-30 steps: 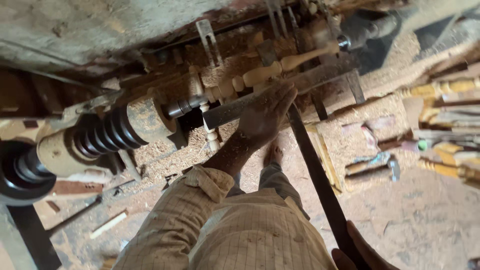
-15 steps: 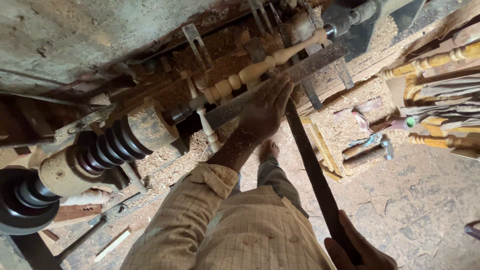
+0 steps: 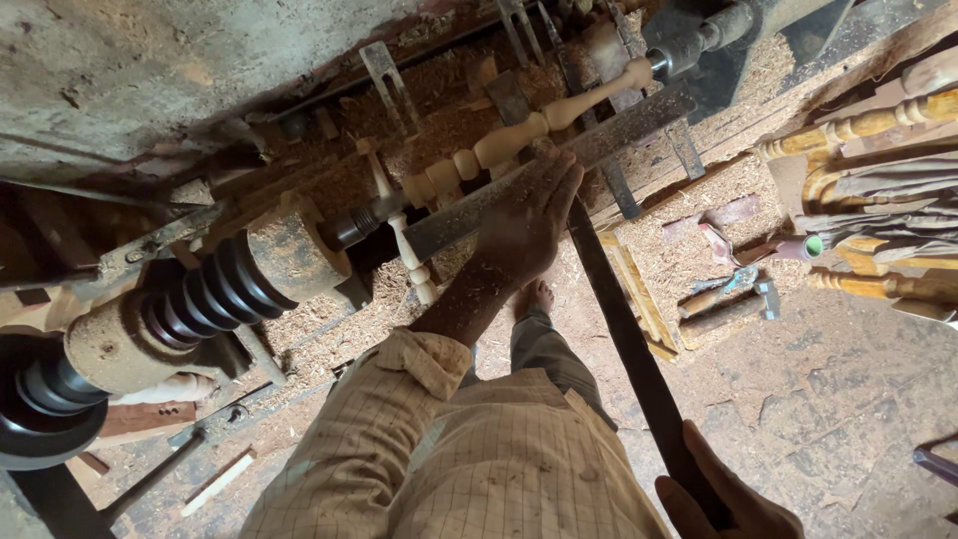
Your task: The person shapes a rotating wooden spindle on a lathe using a chisel. They hold the tool against the spinning wood to carve decorative beads and contours along the length of the piece.
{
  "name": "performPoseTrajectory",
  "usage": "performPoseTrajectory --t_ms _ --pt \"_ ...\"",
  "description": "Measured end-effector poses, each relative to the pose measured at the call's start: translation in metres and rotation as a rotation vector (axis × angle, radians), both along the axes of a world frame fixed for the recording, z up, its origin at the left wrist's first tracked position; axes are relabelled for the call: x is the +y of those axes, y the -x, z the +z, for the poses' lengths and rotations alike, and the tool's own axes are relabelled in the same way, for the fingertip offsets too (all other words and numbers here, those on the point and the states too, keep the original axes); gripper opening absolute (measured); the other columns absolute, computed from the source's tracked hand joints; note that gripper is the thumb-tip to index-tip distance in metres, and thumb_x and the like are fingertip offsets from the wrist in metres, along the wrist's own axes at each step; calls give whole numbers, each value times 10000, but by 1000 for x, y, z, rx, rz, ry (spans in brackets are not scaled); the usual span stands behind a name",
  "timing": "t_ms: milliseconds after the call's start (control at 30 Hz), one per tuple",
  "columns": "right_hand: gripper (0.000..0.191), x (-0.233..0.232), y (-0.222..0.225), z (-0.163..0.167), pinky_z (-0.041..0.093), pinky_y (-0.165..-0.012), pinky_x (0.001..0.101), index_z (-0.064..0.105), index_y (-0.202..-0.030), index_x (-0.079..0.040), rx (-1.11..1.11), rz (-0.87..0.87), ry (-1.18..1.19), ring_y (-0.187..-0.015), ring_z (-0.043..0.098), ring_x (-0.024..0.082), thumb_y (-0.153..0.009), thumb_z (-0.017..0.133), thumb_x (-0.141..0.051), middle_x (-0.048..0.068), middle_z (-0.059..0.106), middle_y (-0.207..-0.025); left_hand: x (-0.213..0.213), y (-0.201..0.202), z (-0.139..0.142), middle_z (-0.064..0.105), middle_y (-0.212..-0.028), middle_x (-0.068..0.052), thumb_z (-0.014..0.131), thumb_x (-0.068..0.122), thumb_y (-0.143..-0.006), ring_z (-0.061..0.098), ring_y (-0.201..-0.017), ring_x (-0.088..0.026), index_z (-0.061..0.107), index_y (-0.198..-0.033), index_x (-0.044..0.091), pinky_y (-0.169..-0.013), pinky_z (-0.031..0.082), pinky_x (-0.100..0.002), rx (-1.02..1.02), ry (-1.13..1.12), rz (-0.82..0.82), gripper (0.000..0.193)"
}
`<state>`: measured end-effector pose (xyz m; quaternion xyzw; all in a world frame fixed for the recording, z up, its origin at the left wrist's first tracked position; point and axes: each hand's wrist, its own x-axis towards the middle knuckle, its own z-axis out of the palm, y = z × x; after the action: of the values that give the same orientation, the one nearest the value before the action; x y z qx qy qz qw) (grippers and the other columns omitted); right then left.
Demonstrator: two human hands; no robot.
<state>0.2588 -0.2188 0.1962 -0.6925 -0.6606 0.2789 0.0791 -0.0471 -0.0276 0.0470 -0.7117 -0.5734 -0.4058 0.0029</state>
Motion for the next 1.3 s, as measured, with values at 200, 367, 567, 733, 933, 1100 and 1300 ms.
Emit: performPoseTrajectory --t_ms 200,367,567,733,933,1100,1300 --pt "634 6 -7 0 642 -870 367 649 -1374 -152 -17 19 25 -980 789 222 -764 814 -195 131 799 -1099 -1 0 -2 653 -1407 -194 607 13 -1019 661 -1295 -322 636 -1393 17 -1072 576 -421 14 -8 8 374" --pt "642 14 -17 -2 642 -865 362 656 -1368 -170 -41 32 49 -953 801 219 -750 824 -202 128 807 -1069 2 -2 -7 658 -1402 -153 610 44 -1043 659 -1310 -300 635 -1392 54 -1093 584 -426 35 -18 37 350" --pt "665 26 -31 -4 642 -854 351 653 -1373 -181 -5 77 48 -946 800 211 -733 829 -218 125 808 -1075 3 -7 -12 662 -1410 -138 606 53 -1055 658 -1302 -297 644 -1391 74 -1080 588 -417 11 39 51 339" --pt "672 52 -53 -4 635 -848 332 670 -1349 -182 -28 116 97 -918 810 197 -708 868 -217 101 815 -1068 2 -11 -11 647 -1410 -163 610 34 -1040 655 -1296 -311 640 -1398 62 -1072 598 -440 7 4 85 361" --pt "694 104 -102 -7 621 -833 323 697 -1351 -243 -65 125 180 -848 815 173 -695 922 -266 88 849 -994 4 -19 0 674 -1391 -167 632 -3 -1022 660 -1304 -326 650 -1374 44 -1058 615 -437 23 -1 174 356" --pt "777 200 -153 -5 624 -855 331 675 -1483 -311 -302 203 448 -859 785 180 -745 914 -340 73 830 -1029 6 -32 11 683 -1356 -166 667 37 -997 676 -1262 -302 680 -1315 27 -1053 614 -455 -35 30 259 319" --pt "820 309 -180 -24 655 -719 412 523 -1657 -328 -544 429 644 -752 740 301 -903 845 -328 144 765 -962 3 -49 16 722 -1295 -165 664 10 -1000 756 -1149 -300 673 -1289 48 -865 668 -355 -33 70 471 292"
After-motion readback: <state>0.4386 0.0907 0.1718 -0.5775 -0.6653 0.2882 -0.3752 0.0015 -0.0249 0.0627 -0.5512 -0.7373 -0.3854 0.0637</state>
